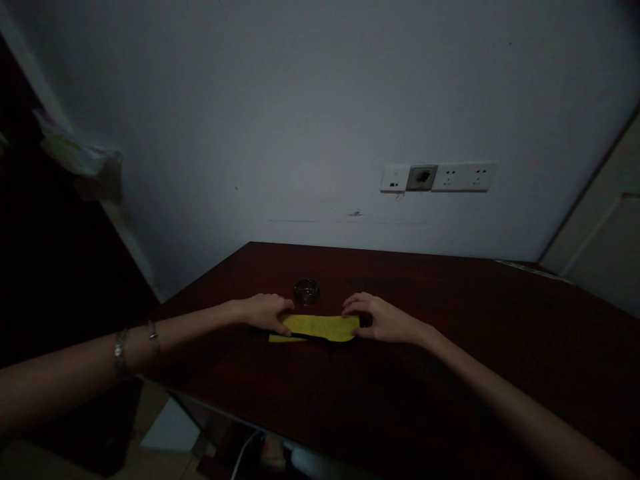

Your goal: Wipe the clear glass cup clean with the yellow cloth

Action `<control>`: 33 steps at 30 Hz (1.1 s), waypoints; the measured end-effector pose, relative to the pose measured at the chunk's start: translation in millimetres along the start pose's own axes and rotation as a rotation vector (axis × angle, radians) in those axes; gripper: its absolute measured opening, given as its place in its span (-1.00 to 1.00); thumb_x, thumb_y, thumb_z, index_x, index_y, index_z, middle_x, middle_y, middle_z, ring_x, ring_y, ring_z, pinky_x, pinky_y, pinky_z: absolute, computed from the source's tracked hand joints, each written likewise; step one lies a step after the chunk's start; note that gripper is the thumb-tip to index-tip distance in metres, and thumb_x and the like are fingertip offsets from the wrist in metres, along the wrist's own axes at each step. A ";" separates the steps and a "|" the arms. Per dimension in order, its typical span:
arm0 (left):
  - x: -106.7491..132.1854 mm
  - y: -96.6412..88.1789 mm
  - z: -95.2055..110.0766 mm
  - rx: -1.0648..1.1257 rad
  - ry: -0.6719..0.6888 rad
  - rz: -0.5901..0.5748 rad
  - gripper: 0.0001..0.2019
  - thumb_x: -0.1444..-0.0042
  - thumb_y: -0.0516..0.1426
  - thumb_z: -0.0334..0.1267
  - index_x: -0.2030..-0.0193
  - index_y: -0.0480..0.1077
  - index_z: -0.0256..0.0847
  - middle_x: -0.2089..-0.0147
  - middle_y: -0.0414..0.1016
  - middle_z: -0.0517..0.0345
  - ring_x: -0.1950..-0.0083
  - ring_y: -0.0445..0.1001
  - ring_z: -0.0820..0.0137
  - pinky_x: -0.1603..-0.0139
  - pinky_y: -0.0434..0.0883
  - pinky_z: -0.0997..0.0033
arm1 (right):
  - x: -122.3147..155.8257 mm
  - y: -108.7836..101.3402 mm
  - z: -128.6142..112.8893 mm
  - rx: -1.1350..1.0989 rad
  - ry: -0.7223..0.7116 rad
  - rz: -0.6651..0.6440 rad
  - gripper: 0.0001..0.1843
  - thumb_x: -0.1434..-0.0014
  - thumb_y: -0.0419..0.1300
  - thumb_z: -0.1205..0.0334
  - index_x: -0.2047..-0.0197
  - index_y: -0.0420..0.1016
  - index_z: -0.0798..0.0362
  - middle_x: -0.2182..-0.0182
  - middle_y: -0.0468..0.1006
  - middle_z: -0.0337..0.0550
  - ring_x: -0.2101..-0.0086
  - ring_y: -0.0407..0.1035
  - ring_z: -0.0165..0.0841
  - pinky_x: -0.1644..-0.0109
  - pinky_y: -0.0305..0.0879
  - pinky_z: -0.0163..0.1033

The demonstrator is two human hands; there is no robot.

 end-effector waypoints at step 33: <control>31.7 54.7 17.9 -0.188 0.281 0.110 -0.40 -0.10 -0.06 -0.52 -0.32 -0.05 -0.32 -0.38 -0.07 -0.19 -0.39 -0.06 0.30 -0.33 0.09 0.24 | 18.3 14.8 36.2 0.063 -0.109 0.107 -0.63 -0.15 0.01 0.46 0.12 0.55 -0.03 0.09 0.49 -0.09 0.12 0.42 -0.34 0.06 0.35 -0.22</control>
Point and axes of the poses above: each hand's wrist, its own x-axis away from the middle knuckle, its own y-axis out of the palm, z = x × y, the point moved 10 cm from there along -x, towards the middle knuckle
